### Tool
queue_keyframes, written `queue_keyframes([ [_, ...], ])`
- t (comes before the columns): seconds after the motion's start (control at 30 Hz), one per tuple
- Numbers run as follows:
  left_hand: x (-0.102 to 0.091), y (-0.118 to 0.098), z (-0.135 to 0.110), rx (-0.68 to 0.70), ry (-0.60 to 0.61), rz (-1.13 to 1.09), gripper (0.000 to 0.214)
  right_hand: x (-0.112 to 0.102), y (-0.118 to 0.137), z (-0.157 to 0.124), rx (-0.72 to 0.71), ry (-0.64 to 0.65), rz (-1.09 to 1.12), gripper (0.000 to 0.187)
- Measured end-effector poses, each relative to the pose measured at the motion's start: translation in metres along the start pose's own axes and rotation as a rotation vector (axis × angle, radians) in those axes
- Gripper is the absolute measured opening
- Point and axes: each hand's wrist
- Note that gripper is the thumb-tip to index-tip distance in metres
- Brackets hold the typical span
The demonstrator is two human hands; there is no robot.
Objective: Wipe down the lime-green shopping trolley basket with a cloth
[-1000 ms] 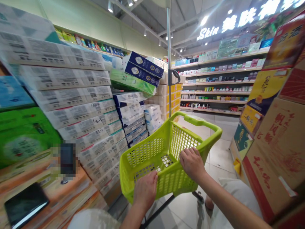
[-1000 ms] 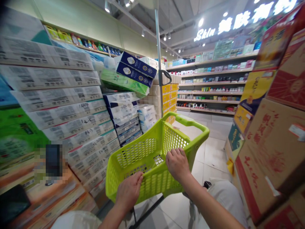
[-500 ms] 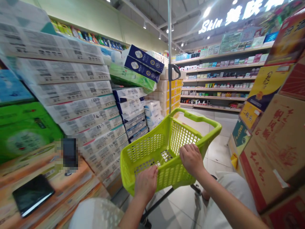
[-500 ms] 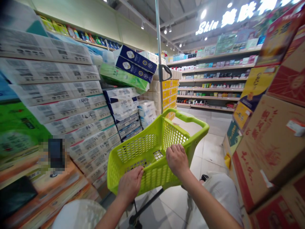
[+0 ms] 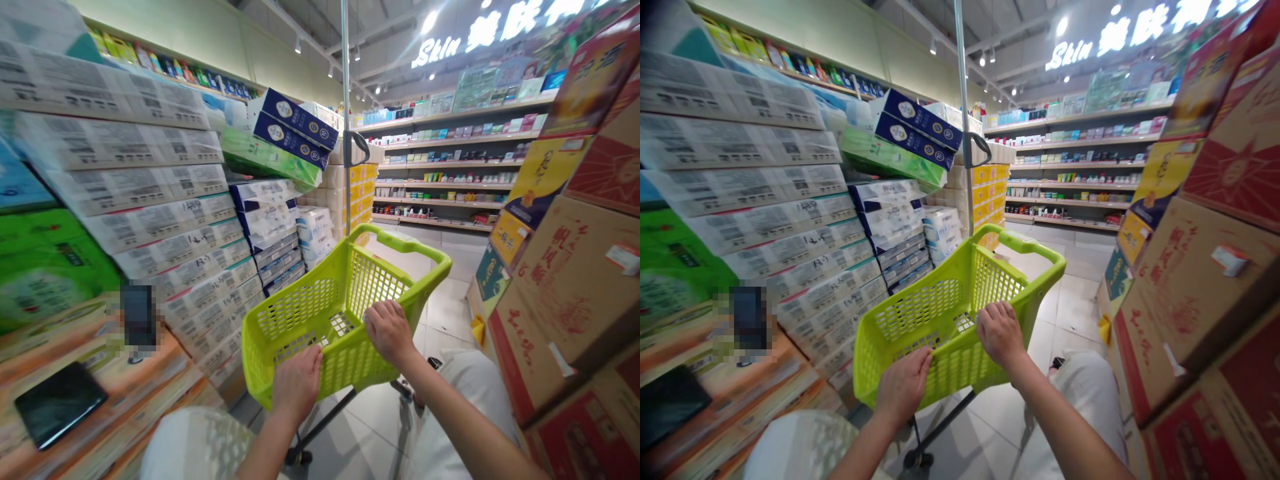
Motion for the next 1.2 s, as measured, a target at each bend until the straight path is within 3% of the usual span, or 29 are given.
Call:
queue_keyframes([
  [0.1,0.001,-0.004,-0.001,0.011,-0.014,0.004,0.031,-0.001,0.019,-0.002,0.075,0.006,0.007,0.016],
  [0.2,0.001,-0.006,-0.002,0.03,-0.013,0.014,0.031,0.001,0.055,-0.009,-0.056,0.005,0.097,0.013],
  [0.27,0.001,-0.005,-0.003,0.049,-0.017,0.014,0.031,0.003,0.063,-0.011,-0.133,0.008,0.115,0.012],
  [0.37,0.0,-0.002,-0.005,0.062,-0.04,0.008,0.031,0.004,0.039,-0.007,-0.168,0.0,0.067,0.014],
  [0.47,0.001,0.0,-0.005,0.052,-0.063,0.007,0.03,0.001,-0.002,0.002,-0.085,-0.008,-0.02,0.015],
  [0.53,0.002,-0.001,-0.005,0.044,-0.071,0.01,0.03,-0.002,-0.014,0.005,-0.018,-0.001,-0.07,0.016],
  [0.67,0.002,-0.005,-0.003,0.046,-0.066,0.009,0.03,-0.003,0.017,0.0,0.035,0.013,-0.042,0.017],
  [0.8,0.002,-0.003,-0.004,0.06,-0.051,0.007,0.032,0.001,0.051,-0.007,-0.127,0.026,0.057,0.012],
  [0.9,0.001,0.004,-0.005,0.047,-0.05,0.0,0.032,0.0,0.03,-0.003,-0.177,0.023,0.031,0.013],
  [1.03,-0.001,0.006,-0.004,0.025,-0.034,0.0,0.031,-0.005,-0.012,0.004,-0.066,0.013,-0.067,0.016],
  [1.1,-0.001,0.003,-0.003,0.019,-0.038,0.006,0.031,-0.005,-0.011,0.004,-0.002,0.016,-0.084,0.016],
  [1.2,-0.003,-0.002,-0.003,0.011,-0.04,0.012,0.03,-0.003,0.017,-0.001,-0.023,0.017,-0.029,0.014],
])
Point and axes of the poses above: each hand's wrist, its own z-axis towards the middle knuckle, its own x-axis out of the palm, y = z × x, and after that the axes turned 14 degrees about -z, right-handed
